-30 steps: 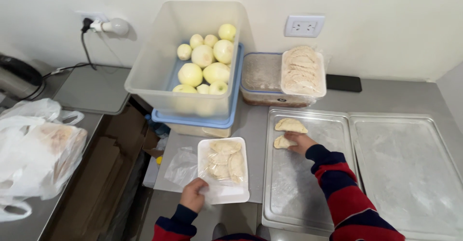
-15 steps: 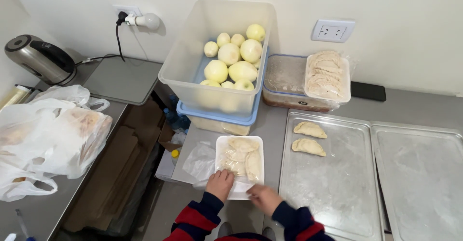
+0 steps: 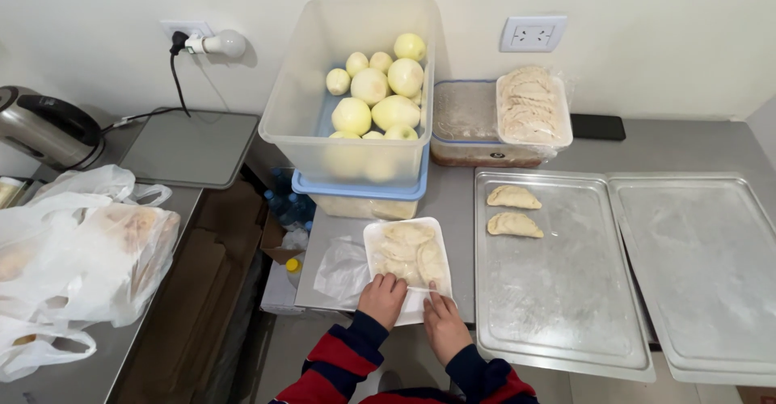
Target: The recorder greases baking trays with oil and a brush, then places pre-made empanadas onto the trays for baking.
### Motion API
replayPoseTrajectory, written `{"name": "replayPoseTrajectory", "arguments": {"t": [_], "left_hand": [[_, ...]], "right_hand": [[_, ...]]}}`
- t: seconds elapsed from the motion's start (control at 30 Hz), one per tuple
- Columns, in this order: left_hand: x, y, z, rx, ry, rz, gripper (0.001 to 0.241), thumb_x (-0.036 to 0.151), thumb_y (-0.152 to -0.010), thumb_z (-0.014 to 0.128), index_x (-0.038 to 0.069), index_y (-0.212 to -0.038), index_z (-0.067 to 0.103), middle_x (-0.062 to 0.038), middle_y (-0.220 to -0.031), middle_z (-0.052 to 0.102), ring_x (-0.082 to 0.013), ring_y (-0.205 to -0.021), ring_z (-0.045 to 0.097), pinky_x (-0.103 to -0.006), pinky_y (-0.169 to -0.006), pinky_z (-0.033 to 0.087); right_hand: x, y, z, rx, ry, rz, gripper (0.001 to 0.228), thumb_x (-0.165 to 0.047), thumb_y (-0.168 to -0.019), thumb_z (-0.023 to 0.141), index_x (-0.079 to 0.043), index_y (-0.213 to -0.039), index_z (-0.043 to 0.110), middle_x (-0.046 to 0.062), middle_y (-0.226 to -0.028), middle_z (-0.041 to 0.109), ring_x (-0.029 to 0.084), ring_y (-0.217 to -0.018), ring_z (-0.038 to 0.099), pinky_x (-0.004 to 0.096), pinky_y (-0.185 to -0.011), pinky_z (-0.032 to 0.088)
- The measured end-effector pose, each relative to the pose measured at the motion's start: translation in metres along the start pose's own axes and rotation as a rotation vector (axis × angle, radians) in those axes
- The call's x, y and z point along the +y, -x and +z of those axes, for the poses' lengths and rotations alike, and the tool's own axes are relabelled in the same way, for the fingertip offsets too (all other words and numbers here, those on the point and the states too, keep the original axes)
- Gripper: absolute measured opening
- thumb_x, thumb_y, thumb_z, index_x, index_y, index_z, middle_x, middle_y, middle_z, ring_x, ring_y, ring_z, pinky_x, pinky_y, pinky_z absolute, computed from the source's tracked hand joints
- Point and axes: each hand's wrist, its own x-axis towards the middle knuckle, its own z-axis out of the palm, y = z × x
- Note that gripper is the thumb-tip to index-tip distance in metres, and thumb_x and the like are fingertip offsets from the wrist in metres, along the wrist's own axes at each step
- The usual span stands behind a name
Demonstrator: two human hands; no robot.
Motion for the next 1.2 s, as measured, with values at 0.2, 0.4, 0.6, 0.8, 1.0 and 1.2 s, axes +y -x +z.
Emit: {"name": "replayPoseTrajectory", "arguments": {"t": [0.2,0.4,0.6,0.8,1.0,1.2], "left_hand": [[-0.006,0.004,0.008,-0.020,0.047,0.010,0.011,0.014,-0.082,0.067,0.012,-0.093,0.064,-0.006,-0.090,0.057,-0.0282,-0.087,0.060,-0.0407,-0.066,0.054],[-0.006,0.002,0.008,-0.071,0.191,-0.118,0.013,0.017,-0.085,0.072,0.011,-0.095,0.065,-0.007,-0.095,0.058,-0.0314,-0.093,0.060,-0.0432,-0.069,0.056],[-0.002,0.004,0.008,-0.096,0.240,-0.171,0.012,0.017,-0.087,0.072,0.011,-0.095,0.065,-0.007,-0.097,0.058,-0.0318,-0.096,0.060,-0.0439,-0.073,0.055],[-0.009,0.012,0.009,-0.188,0.426,-0.051,0.029,0.013,-0.082,0.071,0.011,-0.111,0.067,-0.011,-0.105,0.058,-0.0339,-0.106,0.058,-0.0439,-0.087,0.052],[0.013,0.005,-0.028,-0.340,0.477,0.181,0.057,0.022,-0.074,0.081,0.013,-0.128,0.066,-0.014,-0.109,0.056,-0.0349,-0.106,0.054,-0.0455,-0.092,0.044],[0.011,0.027,-0.002,-0.320,0.362,0.176,0.050,0.021,-0.085,0.077,0.018,-0.134,0.066,-0.008,-0.108,0.057,-0.0295,-0.103,0.055,-0.0427,-0.092,0.046]], "right_hand": [[-0.011,-0.002,-0.005,-0.055,0.103,0.094,0.030,-0.008,-0.088,0.062,0.007,-0.114,0.064,0.020,-0.142,0.054,0.039,-0.122,0.052,0.044,-0.103,0.044],[-0.025,0.005,-0.011,0.033,-0.051,0.075,0.034,-0.008,-0.092,0.061,0.004,-0.124,0.063,0.014,-0.131,0.060,0.036,-0.118,0.055,0.046,-0.106,0.042],[-0.036,0.019,-0.026,0.135,-0.167,-0.109,0.030,-0.001,-0.085,0.066,-0.001,-0.116,0.067,0.010,-0.118,0.066,0.031,-0.111,0.063,0.046,-0.108,0.046],[-0.020,0.023,-0.021,0.132,-0.162,-0.144,0.029,0.003,-0.074,0.069,-0.004,-0.102,0.069,0.010,-0.102,0.067,0.033,-0.103,0.064,0.044,-0.097,0.054],[0.015,0.015,-0.027,0.223,-0.496,-0.017,0.021,0.001,-0.080,0.075,-0.007,-0.098,0.065,0.013,-0.111,0.065,0.034,-0.106,0.064,0.040,-0.091,0.053],[-0.020,-0.011,-0.309,0.514,-0.629,0.138,0.038,0.011,-0.090,0.049,-0.003,-0.122,0.062,0.011,-0.128,0.057,0.024,-0.119,0.061,0.034,-0.107,0.049]]}}
